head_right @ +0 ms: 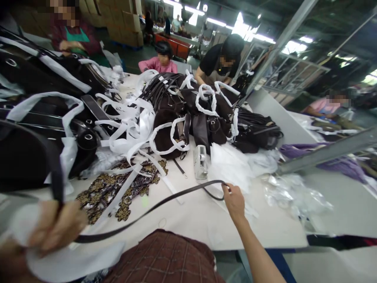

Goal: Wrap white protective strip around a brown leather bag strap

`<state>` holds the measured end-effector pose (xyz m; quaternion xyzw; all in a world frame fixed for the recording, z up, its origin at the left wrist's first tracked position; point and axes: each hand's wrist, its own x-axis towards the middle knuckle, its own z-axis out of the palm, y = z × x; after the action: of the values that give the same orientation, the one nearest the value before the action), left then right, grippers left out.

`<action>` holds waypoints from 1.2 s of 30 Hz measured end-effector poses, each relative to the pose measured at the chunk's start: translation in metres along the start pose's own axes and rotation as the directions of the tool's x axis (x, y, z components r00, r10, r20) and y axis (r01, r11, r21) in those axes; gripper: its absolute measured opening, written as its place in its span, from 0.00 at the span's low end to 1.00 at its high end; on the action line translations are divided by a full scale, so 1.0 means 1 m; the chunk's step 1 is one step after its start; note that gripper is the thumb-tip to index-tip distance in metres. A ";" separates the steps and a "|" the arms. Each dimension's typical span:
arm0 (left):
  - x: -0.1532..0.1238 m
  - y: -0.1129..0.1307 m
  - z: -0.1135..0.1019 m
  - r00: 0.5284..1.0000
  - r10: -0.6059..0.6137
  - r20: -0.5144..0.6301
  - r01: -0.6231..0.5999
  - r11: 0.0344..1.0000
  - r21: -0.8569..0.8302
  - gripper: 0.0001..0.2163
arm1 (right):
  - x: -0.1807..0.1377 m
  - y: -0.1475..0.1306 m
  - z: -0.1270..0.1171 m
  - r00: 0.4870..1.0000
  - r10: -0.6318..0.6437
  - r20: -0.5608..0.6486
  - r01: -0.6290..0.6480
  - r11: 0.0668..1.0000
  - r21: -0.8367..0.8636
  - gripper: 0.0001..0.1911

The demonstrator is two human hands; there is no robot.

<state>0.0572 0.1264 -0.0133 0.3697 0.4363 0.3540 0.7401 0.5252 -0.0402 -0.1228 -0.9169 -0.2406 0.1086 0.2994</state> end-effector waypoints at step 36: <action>0.018 -0.143 -0.026 0.910 -0.288 0.298 0.166 0.913 0.373 0.22 | 0.067 -0.102 -0.172 0.999 -0.035 0.014 -0.002 0.340 0.941 0.30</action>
<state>0.0688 0.0798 -0.1518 0.4941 0.3938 0.1129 0.7668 0.6034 -0.0196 0.0719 -0.5741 -0.1486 0.2386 0.7691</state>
